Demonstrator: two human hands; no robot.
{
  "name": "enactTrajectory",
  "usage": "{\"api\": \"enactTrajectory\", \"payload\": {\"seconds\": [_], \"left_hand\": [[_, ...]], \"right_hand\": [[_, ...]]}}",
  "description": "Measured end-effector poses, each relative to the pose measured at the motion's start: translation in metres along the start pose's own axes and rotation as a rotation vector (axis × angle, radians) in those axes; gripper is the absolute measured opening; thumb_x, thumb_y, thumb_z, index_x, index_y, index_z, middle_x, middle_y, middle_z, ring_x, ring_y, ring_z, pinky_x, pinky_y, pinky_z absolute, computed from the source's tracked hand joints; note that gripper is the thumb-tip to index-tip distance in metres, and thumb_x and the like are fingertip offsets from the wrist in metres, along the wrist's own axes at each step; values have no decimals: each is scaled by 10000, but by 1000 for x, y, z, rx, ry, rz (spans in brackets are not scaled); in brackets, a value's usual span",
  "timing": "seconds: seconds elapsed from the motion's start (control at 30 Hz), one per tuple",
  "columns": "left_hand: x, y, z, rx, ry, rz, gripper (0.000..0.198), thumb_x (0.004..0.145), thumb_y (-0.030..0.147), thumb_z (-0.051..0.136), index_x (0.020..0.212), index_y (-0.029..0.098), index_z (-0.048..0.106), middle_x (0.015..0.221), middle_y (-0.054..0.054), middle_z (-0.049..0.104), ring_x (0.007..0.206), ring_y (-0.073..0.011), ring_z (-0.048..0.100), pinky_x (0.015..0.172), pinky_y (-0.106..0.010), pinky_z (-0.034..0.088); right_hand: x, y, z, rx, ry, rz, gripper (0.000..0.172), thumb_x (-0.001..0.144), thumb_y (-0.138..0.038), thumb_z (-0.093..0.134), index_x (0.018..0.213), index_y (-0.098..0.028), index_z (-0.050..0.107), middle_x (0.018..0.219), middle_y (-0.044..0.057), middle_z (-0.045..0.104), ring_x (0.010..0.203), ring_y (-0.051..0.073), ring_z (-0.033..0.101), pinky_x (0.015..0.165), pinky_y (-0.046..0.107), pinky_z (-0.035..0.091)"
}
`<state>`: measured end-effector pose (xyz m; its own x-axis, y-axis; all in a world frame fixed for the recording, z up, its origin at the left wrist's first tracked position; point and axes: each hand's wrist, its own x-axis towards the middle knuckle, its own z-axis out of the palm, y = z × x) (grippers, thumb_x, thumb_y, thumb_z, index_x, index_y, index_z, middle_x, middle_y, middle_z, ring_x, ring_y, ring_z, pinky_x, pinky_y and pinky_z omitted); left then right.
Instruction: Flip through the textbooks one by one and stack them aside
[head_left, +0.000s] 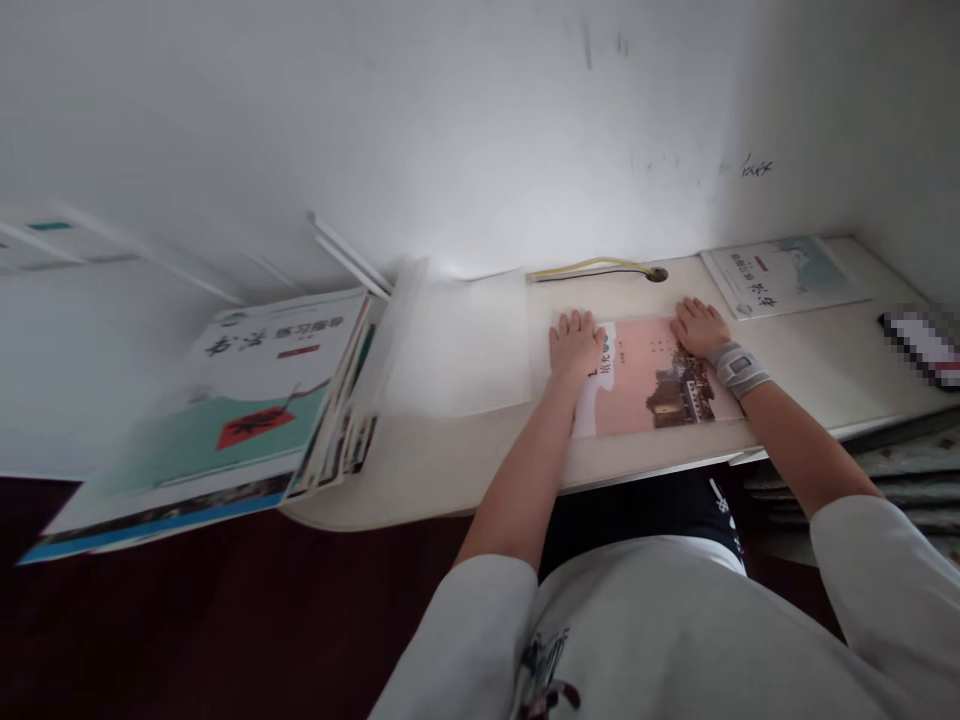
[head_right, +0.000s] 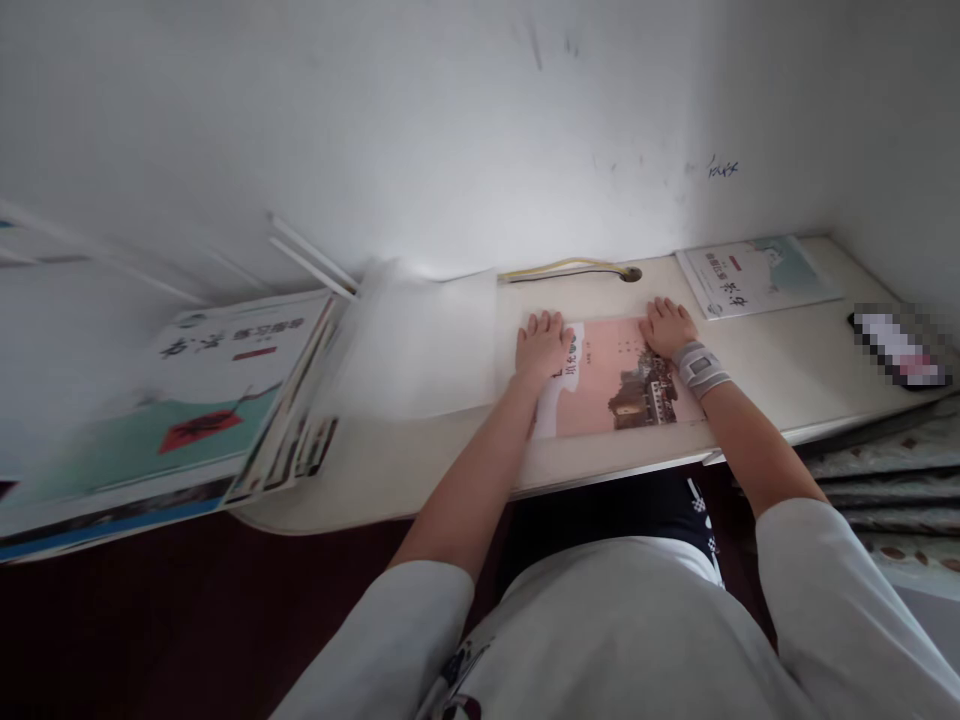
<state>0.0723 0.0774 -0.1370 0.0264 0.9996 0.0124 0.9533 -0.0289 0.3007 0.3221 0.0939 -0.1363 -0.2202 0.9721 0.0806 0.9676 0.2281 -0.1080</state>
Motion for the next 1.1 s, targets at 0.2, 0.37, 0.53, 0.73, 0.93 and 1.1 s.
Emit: {"api": "enactTrajectory", "payload": {"seconds": [0.2, 0.37, 0.53, 0.73, 0.93, 1.1], "left_hand": [[-4, 4, -1, 35, -23, 3, 615, 909, 412, 234, 1440, 107, 293, 1522, -146, 241, 1403, -331, 175, 1116, -496, 155], [-25, 11, 2, 39, -21, 31, 642, 899, 457, 284, 1420, 84, 328, 1500, -197, 267, 1382, -389, 201, 1092, -530, 176], [-54, 24, 6, 102, -1, 94, 677, 901, 504, 286, 1411, 62, 336, 1475, -238, 294, 1353, -443, 229, 1058, -563, 211], [-87, 45, 6, 78, -32, 206, 710, 892, 530, 327, 1415, 50, 329, 1470, -248, 296, 1354, -454, 221, 1066, -556, 208], [-104, 40, 9, -22, -65, 330, 703, 903, 544, 301, 1457, 117, 233, 1499, -199, 264, 1387, -347, 229, 1095, -471, 241], [-105, 32, 12, -95, -10, 341, 683, 915, 488, 316, 1476, 140, 141, 1534, -168, 176, 1419, -280, 128, 1124, -438, 215]], "right_hand": [[-73, 11, -8, -5, 175, 46, 525, 907, -341, 325, 1349, -72, 417, 1435, 192, 388, 1336, 297, 328, 1057, 444, 307], [-194, 24, -19, -39, 293, 150, 450, 881, -465, 381, 1163, -172, 572, 1120, 192, 599, 1054, 322, 549, 886, 452, 440], [-264, 27, -15, 205, 278, 528, 371, 825, -601, 415, 810, -278, 597, 767, 142, 650, 744, 317, 625, 679, 456, 483], [-273, 22, 3, 1343, -70, 747, 388, 744, -673, 496, 809, -321, 646, 800, 88, 714, 717, 270, 693, 558, 396, 563], [-261, 38, -23, 1472, 245, 780, 195, 670, -418, 708, 838, -322, 690, 859, 38, 717, 589, 190, 671, 467, 316, 584], [-201, 99, -62, 1458, 500, 710, 151, 616, -320, 752, 683, -233, 649, 760, 20, 685, 526, 122, 602, 399, 234, 513]]}}
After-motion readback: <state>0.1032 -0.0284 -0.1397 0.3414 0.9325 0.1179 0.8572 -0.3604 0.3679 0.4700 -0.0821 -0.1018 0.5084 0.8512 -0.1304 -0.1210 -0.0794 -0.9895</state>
